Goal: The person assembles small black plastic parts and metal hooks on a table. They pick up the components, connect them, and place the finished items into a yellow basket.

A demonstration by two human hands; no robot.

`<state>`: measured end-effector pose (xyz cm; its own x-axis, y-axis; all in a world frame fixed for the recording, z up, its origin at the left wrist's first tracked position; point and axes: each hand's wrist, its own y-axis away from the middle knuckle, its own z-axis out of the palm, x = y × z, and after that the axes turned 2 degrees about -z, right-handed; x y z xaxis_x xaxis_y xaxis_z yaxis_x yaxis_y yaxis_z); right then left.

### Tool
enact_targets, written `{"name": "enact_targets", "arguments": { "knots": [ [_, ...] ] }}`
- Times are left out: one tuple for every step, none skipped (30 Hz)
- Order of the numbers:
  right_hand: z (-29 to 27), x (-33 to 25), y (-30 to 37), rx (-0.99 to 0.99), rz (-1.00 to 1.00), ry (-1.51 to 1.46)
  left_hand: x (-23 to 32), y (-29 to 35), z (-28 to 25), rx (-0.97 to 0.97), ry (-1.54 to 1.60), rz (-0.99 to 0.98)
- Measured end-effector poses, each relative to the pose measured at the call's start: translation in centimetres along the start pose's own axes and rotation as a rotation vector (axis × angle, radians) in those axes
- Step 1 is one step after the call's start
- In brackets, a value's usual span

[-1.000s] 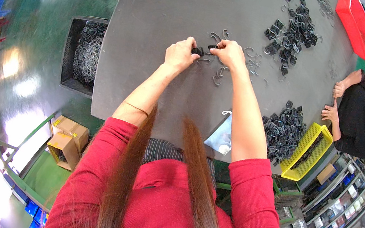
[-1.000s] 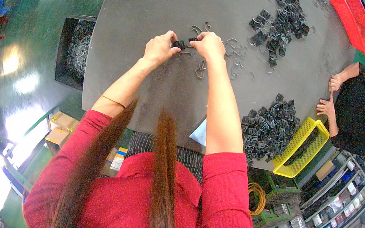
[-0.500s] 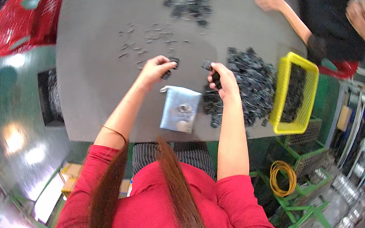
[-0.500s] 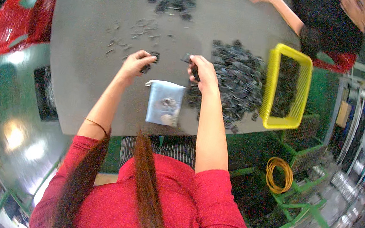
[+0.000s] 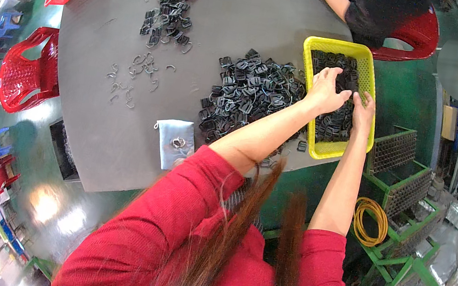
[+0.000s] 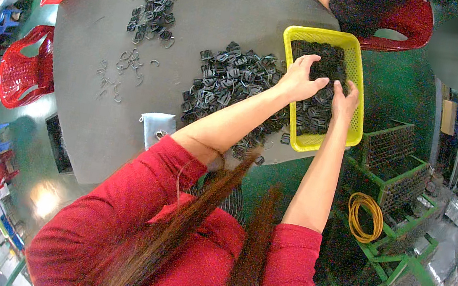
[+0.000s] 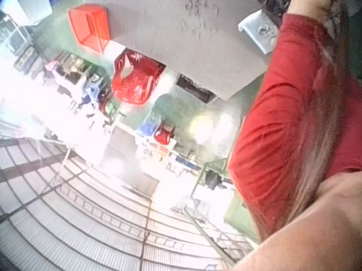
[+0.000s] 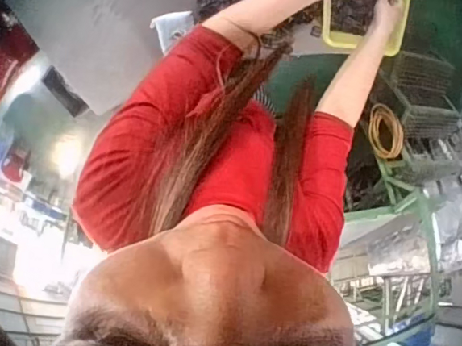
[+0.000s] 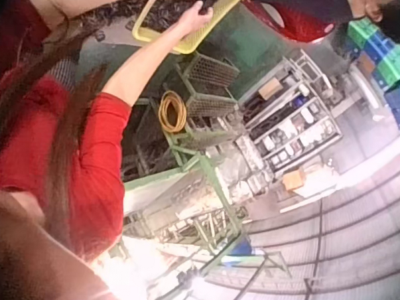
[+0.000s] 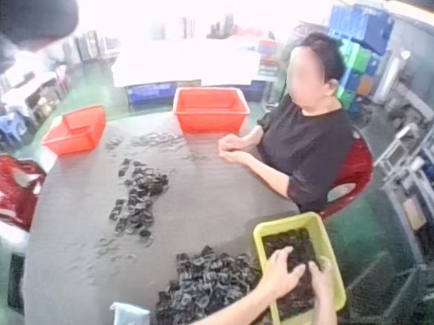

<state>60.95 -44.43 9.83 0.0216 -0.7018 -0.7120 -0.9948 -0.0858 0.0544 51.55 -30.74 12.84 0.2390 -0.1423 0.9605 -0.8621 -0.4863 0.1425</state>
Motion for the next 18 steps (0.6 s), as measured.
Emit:
{"name": "enact_targets", "arguments": {
  "knots": [
    [0.3, 0.1, 0.0, 0.000, -0.066, 0.079, -1.6, 0.0, -0.8, 0.044, 0.007, 0.101],
    [1.3, 1.2, 0.1, 0.034, -0.198, 0.112, -1.6, 1.0, -2.9, 0.033, -0.012, 0.106],
    [2.6, -1.3, 1.8, 0.042, -0.270, 0.125, -4.0, 1.6, -4.8, 0.094, -0.031, 0.171],
    [4.1, -4.7, 4.3, 0.061, -0.338, 0.145, -5.8, 2.6, -6.8, 0.129, -0.091, 0.134],
    [6.0, -6.7, 5.8, -0.017, -0.415, 0.126, -6.8, 4.2, -8.9, 0.149, -0.057, 0.026],
    [8.5, -8.6, 7.4, -0.105, -0.495, 0.101, -9.4, 5.7, -11.0, 0.202, -0.044, -0.008],
    [11.6, -9.7, 8.5, -0.234, -0.566, 0.017, -9.9, 7.6, -13.4, 0.200, 0.006, -0.137],
    [14.8, -10.3, 9.4, -0.318, -0.716, 0.021, -11.3, 9.5, -15.6, 0.247, -0.009, -0.136],
    [17.6, -11.2, 10.5, -0.382, -0.712, 0.057, -13.0, 11.3, -17.4, 0.279, 0.001, -0.176],
    [19.7, -12.7, 11.4, -0.500, -0.696, 0.163, -14.0, 13.3, -19.6, 0.297, -0.002, -0.266],
    [21.5, -13.2, 11.5, -0.495, -0.691, 0.287, -13.9, 14.9, -21.7, 0.309, -0.034, -0.340],
    [23.6, -13.4, 11.8, -0.500, -0.683, 0.403, -14.7, 16.5, -23.7, 0.328, 0.049, -0.380],
    [25.1, -13.3, 11.7, -0.499, -0.684, 0.523, -15.8, 17.9, -25.3, 0.339, 0.044, -0.427],
    [26.3, -13.6, 11.8, -0.501, -0.694, 0.641, -16.7, 19.2, -26.8, 0.360, 0.041, -0.476],
    [27.1, -13.9, 11.8, -0.560, -0.666, 0.731, -17.2, 19.9, -27.9, 0.375, 0.085, -0.514],
    [28.1, -13.3, 11.6, -0.611, -0.624, 0.719, -17.7, 20.4, -28.8, 0.386, 0.131, -0.549],
    [28.3, -13.2, 11.4, -0.675, -0.590, 0.710, -18.1, 20.8, -29.6, 0.394, 0.182, -0.583],
    [28.3, -13.2, 11.5, -0.742, -0.558, 0.704, -18.4, 20.9, -30.1, 0.371, 0.262, -0.601]
  ]
}}
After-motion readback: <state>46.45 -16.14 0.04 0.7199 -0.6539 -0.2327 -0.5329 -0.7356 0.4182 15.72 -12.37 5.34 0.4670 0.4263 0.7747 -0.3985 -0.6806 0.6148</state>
